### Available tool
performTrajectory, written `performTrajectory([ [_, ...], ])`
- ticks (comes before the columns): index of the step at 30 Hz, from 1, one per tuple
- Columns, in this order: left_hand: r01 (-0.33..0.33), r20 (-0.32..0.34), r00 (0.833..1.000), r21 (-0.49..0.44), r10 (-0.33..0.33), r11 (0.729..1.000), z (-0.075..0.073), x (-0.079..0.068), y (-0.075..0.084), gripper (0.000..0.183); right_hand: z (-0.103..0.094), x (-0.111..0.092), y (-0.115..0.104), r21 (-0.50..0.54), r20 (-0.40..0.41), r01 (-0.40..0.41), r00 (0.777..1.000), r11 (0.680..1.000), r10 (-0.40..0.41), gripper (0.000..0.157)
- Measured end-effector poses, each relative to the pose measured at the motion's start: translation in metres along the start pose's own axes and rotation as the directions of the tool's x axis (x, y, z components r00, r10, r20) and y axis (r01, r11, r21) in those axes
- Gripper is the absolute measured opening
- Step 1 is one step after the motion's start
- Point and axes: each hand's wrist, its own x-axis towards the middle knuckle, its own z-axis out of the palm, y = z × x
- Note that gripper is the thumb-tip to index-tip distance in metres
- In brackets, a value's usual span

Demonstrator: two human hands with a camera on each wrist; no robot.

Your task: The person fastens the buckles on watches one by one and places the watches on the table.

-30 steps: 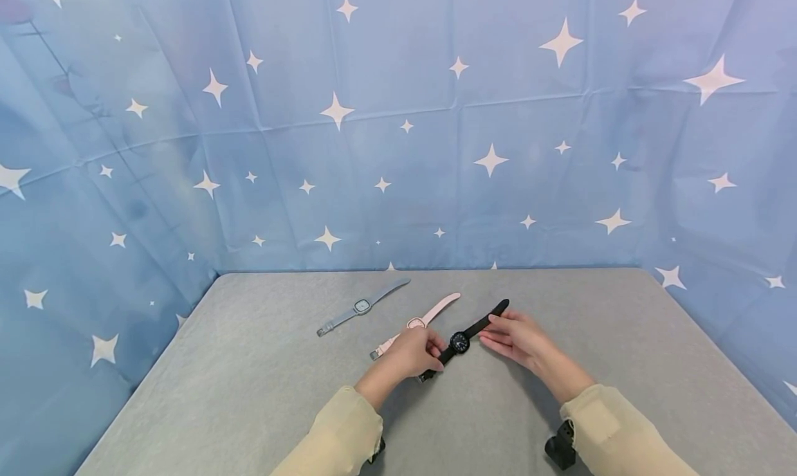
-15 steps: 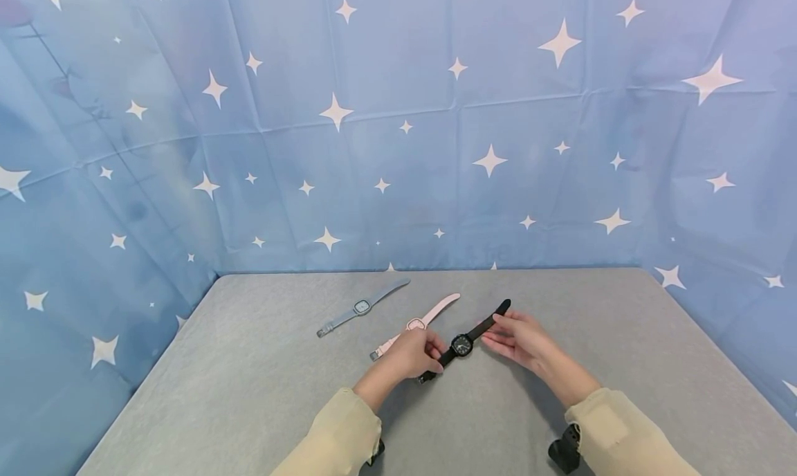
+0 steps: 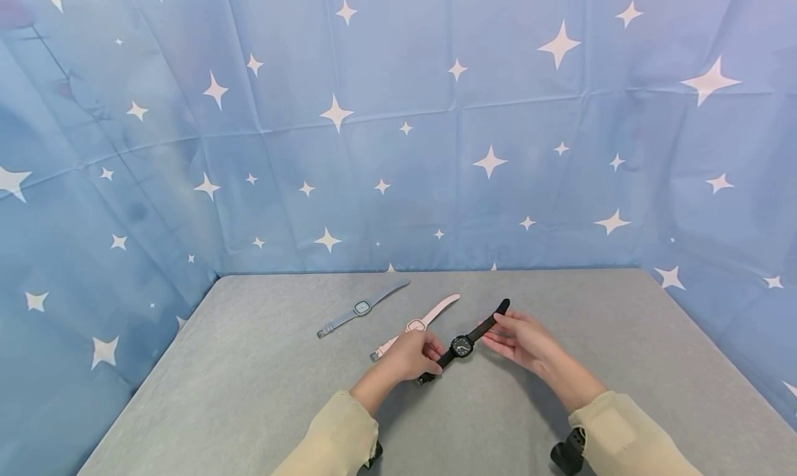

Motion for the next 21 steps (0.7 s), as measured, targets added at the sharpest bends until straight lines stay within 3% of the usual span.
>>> performTrajectory([
  [7, -0.004, 0.007, 1.000, -0.034, 0.004, 0.999, -0.001, -0.001, 0.000, 0.018, 0.000, -0.002, -0.001, 0.012, 0.055, 0.018, 0.998, 1.000, -0.019, 0.016],
  [21, -0.039, -0.007, 0.999, -0.024, 0.039, 0.999, -0.004, -0.007, -0.001, 0.014, 0.009, -0.011, -0.008, 0.065, 0.054, 0.015, 0.998, 0.998, -0.019, 0.020],
])
